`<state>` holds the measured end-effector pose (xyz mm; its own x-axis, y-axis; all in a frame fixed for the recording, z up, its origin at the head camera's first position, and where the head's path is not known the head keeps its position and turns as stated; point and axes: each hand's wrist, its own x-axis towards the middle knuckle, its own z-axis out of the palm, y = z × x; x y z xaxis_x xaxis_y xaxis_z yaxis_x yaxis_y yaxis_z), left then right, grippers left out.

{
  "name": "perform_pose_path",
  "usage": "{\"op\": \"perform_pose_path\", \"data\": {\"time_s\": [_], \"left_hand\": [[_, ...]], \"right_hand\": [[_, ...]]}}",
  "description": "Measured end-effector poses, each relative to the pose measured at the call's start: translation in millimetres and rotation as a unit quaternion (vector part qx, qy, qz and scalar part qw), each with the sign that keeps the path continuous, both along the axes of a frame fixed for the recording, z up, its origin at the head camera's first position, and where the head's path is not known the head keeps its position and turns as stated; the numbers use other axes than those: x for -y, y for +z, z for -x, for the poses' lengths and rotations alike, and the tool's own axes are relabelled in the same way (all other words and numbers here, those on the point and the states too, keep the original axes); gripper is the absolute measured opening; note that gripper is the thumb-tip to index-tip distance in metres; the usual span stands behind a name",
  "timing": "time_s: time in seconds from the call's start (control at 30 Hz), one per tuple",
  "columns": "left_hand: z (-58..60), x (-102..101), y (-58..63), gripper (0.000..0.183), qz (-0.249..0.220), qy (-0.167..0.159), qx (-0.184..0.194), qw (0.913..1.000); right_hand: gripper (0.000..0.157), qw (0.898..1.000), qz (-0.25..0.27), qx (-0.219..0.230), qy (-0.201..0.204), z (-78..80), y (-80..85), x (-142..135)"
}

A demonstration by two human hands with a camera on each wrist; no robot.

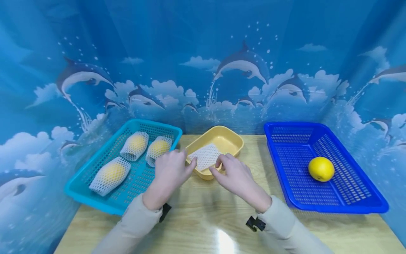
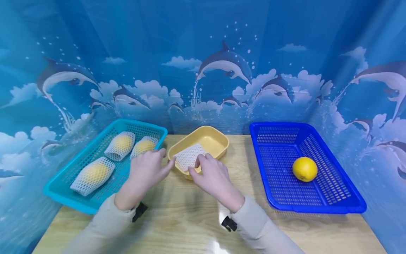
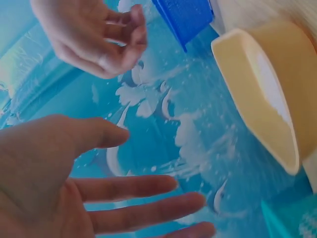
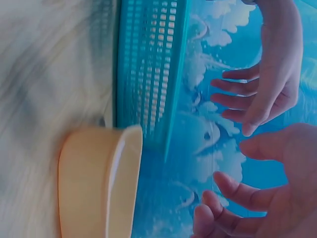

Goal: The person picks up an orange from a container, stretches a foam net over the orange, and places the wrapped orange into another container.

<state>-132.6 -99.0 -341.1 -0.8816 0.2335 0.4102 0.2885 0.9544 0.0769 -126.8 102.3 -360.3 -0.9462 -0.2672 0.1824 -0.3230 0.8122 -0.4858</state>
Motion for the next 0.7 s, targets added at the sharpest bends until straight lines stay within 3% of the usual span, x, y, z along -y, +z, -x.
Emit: {"op": "perform_pose_path", "data": {"time_s": [0.33,0.53,0.7], "left_hand": [[24.9,-51.7,-5.4,0.041,-0.001,-0.036,-0.055,0.9978],[34.7,-75.8,-1.4,0.043,-0.012,-0.029,-0.101,0.9944],[40.3,-98.2,0.2,0.044,-0.024,-0.043,-0.122,0.9914]], "right_hand": [[0.015,1.0,-0.009,-0.023,0.001,10.9,8.2,-59.3],[0.015,0.999,0.006,-0.028,-0.022,18.3,11.0,-91.8],[0.017,0.998,-0.019,-0.038,-0.051,25.0,18.7,-121.1]]}}
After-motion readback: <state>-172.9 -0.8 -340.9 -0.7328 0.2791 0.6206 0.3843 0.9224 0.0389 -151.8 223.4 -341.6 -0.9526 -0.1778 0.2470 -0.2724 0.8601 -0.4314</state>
